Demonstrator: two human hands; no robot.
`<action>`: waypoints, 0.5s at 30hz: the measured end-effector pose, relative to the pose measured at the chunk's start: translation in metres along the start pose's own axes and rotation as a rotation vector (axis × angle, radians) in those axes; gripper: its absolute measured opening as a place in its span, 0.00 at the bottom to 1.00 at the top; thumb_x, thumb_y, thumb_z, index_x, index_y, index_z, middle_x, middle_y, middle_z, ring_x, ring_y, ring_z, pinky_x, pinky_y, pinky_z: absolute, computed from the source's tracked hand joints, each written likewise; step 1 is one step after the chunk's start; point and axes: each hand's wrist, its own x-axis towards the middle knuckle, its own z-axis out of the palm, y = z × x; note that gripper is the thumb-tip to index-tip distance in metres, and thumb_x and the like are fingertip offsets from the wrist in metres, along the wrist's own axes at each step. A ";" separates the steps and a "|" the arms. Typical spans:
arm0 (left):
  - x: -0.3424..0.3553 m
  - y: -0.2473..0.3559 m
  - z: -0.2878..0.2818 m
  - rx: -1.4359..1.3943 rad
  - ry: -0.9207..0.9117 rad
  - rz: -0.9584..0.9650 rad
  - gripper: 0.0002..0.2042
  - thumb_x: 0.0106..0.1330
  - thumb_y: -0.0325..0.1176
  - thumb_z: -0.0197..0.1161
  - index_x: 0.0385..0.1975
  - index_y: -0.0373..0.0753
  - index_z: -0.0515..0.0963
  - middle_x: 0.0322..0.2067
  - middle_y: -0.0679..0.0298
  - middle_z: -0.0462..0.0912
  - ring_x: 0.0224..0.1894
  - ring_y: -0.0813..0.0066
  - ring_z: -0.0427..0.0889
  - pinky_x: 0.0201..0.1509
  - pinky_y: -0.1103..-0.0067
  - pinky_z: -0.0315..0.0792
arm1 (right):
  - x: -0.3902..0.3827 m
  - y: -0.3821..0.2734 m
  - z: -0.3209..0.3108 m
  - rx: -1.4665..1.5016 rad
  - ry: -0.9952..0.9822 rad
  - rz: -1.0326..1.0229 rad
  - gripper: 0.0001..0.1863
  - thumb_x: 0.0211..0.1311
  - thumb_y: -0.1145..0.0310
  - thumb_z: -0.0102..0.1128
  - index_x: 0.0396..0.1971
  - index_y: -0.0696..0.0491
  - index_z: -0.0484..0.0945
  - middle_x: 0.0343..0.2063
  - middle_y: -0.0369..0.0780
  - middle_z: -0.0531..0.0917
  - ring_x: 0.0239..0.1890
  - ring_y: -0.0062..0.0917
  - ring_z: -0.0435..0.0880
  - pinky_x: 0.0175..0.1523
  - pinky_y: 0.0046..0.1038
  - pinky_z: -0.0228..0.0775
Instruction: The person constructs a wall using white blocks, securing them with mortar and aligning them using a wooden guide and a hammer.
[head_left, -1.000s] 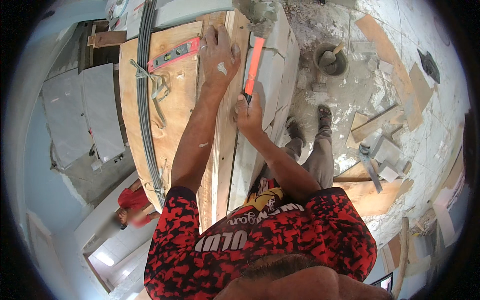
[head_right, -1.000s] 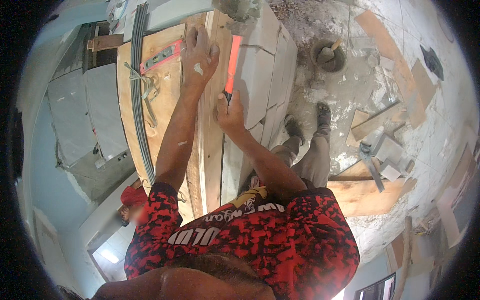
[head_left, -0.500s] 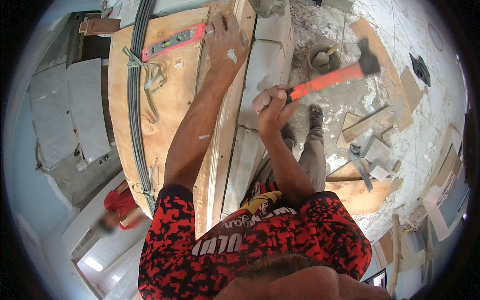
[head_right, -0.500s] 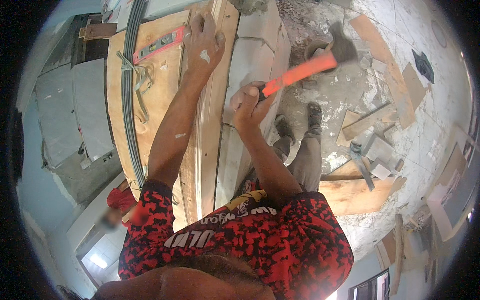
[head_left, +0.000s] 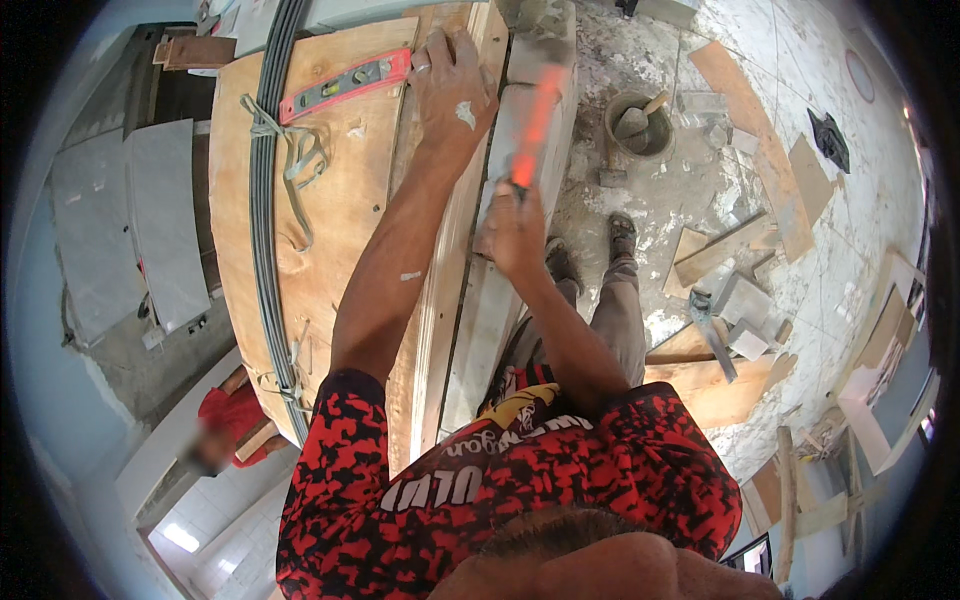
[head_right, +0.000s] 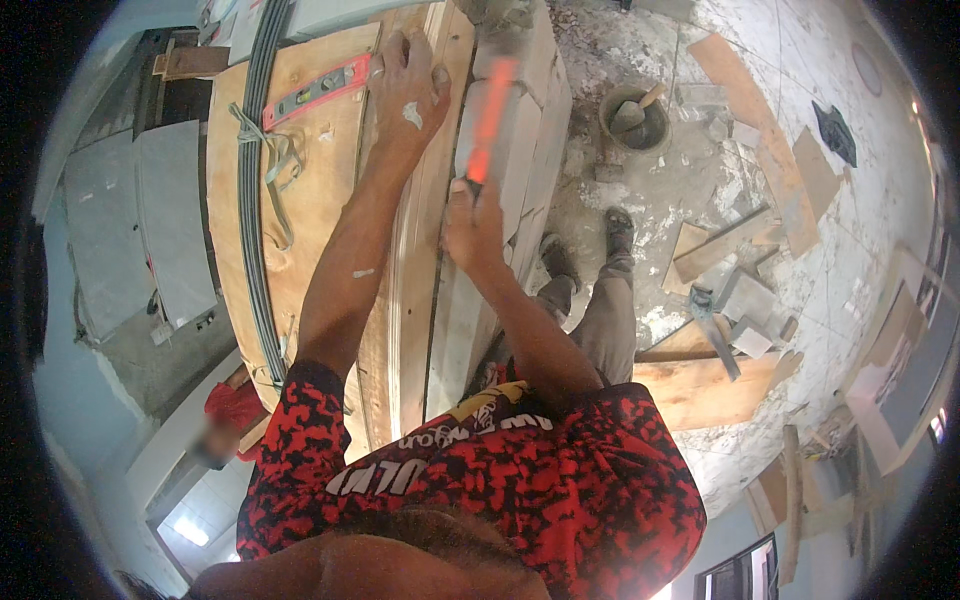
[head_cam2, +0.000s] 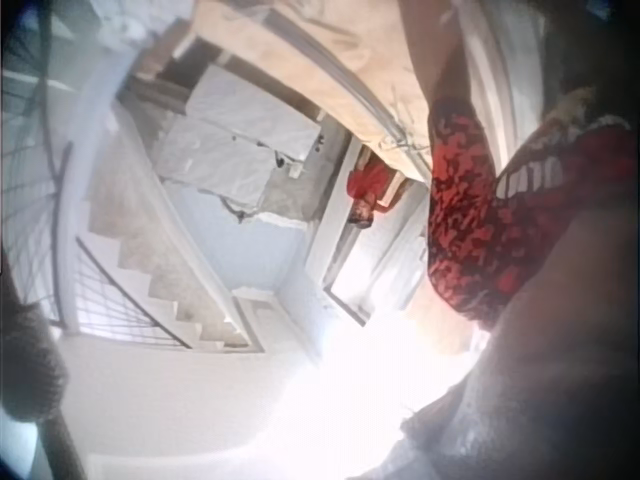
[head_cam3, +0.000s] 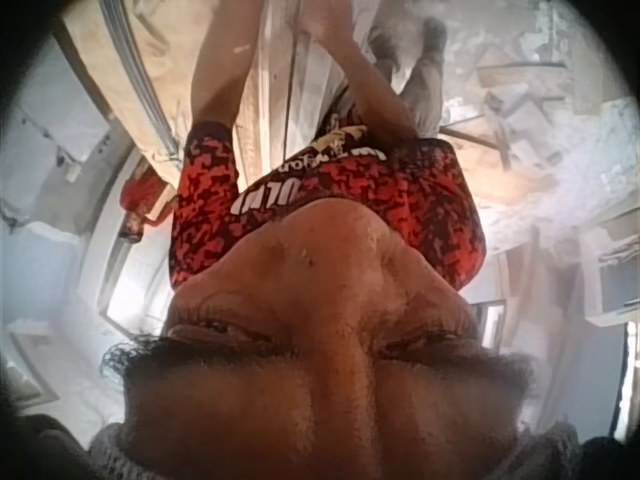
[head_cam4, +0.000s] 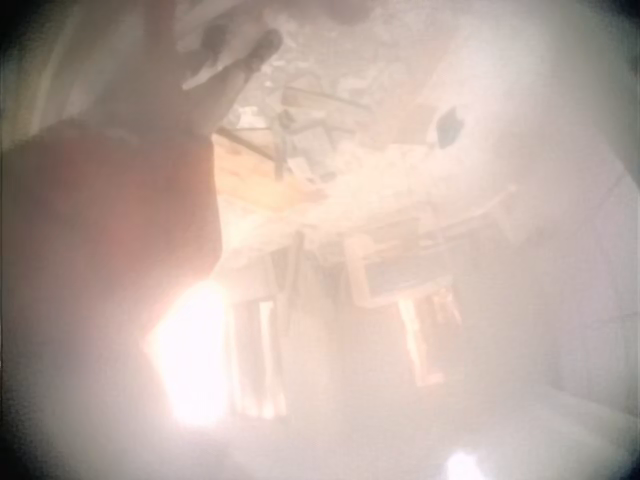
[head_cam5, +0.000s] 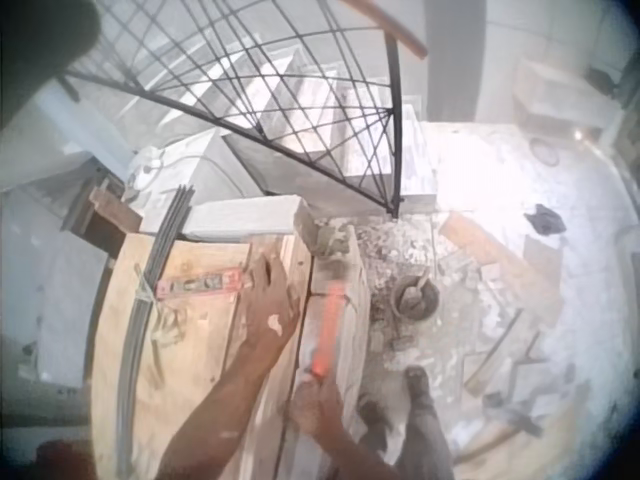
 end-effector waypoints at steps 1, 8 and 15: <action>-0.001 0.001 0.000 0.010 0.014 0.009 0.27 0.55 0.32 0.60 0.56 0.31 0.66 0.52 0.45 0.66 0.49 0.42 0.67 0.50 0.54 0.64 | -0.007 -0.023 -0.001 0.268 0.002 0.269 0.15 0.69 0.56 0.53 0.40 0.51 0.63 0.17 0.34 0.69 0.09 0.17 0.63 0.13 0.24 0.54; 0.003 0.004 0.000 0.070 0.029 0.022 0.27 0.53 0.32 0.62 0.54 0.29 0.68 0.49 0.45 0.68 0.46 0.47 0.68 0.48 0.56 0.64 | 0.010 0.022 0.001 -0.079 -0.042 0.102 0.14 0.69 0.56 0.52 0.41 0.51 0.64 0.17 0.35 0.70 0.10 0.20 0.65 0.13 0.25 0.57; 0.003 0.003 0.002 0.053 0.016 0.003 0.28 0.53 0.32 0.62 0.55 0.28 0.67 0.51 0.44 0.67 0.48 0.46 0.68 0.50 0.55 0.64 | 0.014 0.018 0.000 -0.007 -0.101 0.137 0.13 0.71 0.57 0.50 0.41 0.51 0.64 0.19 0.34 0.71 0.13 0.19 0.67 0.15 0.25 0.60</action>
